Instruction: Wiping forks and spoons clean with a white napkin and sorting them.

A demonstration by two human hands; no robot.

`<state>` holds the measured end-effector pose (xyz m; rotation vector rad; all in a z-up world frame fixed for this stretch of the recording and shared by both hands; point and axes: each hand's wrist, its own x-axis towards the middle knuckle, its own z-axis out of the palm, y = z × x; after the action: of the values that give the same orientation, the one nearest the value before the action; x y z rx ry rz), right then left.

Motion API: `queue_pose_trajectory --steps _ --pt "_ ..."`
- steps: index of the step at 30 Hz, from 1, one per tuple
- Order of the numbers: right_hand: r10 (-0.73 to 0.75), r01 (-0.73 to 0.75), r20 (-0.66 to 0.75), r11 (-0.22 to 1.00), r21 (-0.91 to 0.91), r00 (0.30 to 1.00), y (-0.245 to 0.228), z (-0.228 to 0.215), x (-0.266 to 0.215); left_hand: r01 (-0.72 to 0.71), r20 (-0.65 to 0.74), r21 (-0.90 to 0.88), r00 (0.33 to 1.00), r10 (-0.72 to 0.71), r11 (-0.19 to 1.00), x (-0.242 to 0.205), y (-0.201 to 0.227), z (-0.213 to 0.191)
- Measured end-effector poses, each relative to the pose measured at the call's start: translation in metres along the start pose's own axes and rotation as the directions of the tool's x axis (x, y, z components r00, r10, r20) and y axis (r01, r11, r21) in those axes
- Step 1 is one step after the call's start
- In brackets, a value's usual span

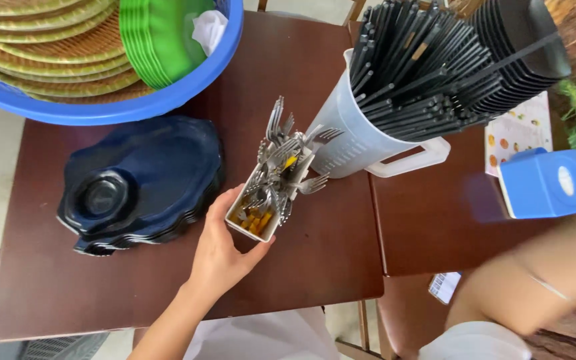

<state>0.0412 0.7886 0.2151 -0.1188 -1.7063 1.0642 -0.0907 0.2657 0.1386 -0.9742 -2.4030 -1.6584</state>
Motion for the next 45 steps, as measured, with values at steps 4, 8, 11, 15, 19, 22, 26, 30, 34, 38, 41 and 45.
queue_pose_trajectory --steps 4,8,11,15,19,22,26,30,34,38,41,45 --pt "0.113 -0.139 0.128 0.967 0.215 0.985 -0.025 0.131 -0.064 -0.037 0.0 0.04 0.999 0.037 0.999 0.004 0.001 0.001" --pt "0.389 -0.469 0.276 0.811 0.351 0.879 0.042 0.138 -0.114 -0.029 0.001 0.001 1.0 0.029 1.0 0.021 -0.002 0.019" --pt "0.37 -0.407 0.177 0.763 0.501 0.912 0.055 0.143 -0.113 -0.068 -0.033 0.032 0.997 0.07 0.997 0.027 -0.012 0.039" --pt "0.337 -0.297 -0.001 0.832 0.469 0.942 0.035 0.15 -0.105 -0.073 -0.072 0.096 0.994 0.08 0.993 0.05 -0.02 0.056" --pt "0.327 -0.244 -0.138 0.875 0.418 0.935 0.037 0.12 -0.112 -0.041 -0.114 0.082 0.992 0.051 0.996 0.081 -0.032 0.076" --pt "0.266 -0.163 -0.226 0.905 0.392 0.937 0.042 0.1 -0.108 0.043 -0.142 0.062 0.989 -0.034 0.997 0.107 -0.043 0.09" --pt "0.166 -0.122 -0.271 0.978 0.171 0.948 0.05 0.068 -0.102 0.152 -0.125 0.009 0.981 -0.149 0.988 0.139 -0.065 0.103" --pt "0.223 -0.153 -0.291 0.958 0.244 0.93 0.041 0.075 -0.085 0.033 -0.222 0.08 0.975 -0.014 0.996 0.17 -0.129 0.122" --pt "0.168 -0.121 -0.289 0.977 0.175 0.942 0.047 0.083 -0.075 0.099 -0.326 -0.414 0.912 -0.249 0.905 0.191 -0.146 0.126" --pt "0.195 -0.144 -0.288 0.972 0.188 0.938 0.086 0.077 -0.057 0.215 -0.4 -0.482 0.808 -0.432 0.849 0.185 -0.127 0.14" --pt "0.157 -0.106 -0.254 0.973 0.205 0.954 0.107 0.084 -0.036 0.328 -0.127 -0.369 0.909 -0.397 0.87 0.154 -0.062 0.118" --pt "0.301 -0.209 -0.379 0.941 0.267 0.875 0.187 0.056 -0.023 0.144 0.237 -0.473 0.971 -0.032 0.869 0.131 0.032 -0.006"
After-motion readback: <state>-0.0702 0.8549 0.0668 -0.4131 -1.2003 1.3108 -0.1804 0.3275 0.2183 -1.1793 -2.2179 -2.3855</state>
